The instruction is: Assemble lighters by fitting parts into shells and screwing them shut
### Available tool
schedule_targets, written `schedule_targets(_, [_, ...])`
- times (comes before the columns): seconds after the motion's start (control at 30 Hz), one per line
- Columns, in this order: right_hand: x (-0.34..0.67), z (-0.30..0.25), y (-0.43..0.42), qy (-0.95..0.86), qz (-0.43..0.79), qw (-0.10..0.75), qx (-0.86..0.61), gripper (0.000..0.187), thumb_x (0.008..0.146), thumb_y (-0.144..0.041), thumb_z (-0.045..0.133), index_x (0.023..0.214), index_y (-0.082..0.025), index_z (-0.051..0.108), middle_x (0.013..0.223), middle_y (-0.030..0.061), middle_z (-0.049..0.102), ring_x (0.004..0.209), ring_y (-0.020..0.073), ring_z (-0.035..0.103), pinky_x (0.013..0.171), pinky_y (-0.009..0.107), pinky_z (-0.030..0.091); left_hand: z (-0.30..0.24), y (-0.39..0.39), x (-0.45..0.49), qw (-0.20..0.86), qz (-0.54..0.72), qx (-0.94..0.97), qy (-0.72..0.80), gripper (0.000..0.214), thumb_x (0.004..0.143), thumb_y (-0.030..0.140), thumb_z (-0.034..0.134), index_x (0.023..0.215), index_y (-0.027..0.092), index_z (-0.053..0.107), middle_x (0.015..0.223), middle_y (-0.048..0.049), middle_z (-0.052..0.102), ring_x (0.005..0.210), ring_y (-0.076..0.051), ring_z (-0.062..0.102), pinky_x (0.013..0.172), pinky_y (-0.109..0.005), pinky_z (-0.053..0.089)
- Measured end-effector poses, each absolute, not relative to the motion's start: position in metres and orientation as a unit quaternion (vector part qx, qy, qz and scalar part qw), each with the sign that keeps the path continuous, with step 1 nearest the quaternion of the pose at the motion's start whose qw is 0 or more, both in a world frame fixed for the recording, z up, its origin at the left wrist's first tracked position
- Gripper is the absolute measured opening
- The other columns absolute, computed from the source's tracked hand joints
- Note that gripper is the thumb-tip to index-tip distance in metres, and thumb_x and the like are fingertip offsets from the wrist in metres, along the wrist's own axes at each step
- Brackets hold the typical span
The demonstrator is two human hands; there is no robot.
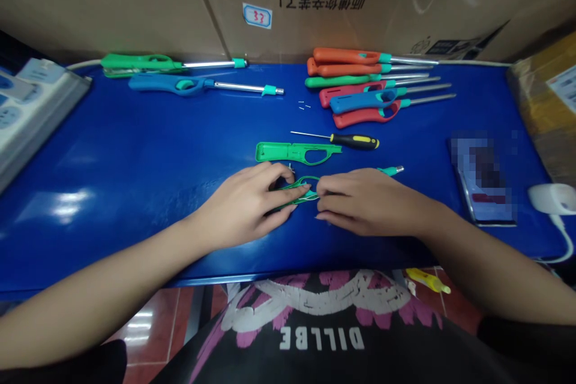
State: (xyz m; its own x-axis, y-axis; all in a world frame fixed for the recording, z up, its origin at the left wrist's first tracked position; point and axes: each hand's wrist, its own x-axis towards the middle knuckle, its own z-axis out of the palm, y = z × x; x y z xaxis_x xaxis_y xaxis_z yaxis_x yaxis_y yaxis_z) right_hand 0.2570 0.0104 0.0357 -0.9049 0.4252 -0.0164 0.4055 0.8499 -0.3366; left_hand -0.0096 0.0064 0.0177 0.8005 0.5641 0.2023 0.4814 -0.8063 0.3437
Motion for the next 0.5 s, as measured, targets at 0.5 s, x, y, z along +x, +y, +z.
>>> schedule_targets(0.5, [0.2677, 0.0331, 0.0166, -0.890, 0.290, 0.103, -0.336, 0.013, 0.101, -0.025, 0.054, 0.100, -0.020, 0.066, 0.103, 0.0054, 0.065, 0.089, 0.0166, 0.063, 0.076, 0.029, 0.048, 0.0197, 0.0071, -0.0092, 0.116, 0.145, 0.949, 0.254, 0.035, 0.102, 0.027, 0.054, 0.134, 0.019, 0.064, 0.130, -0.0129, 0.064, 0.114, -0.028, 0.064, 0.092, -0.044, 0.059])
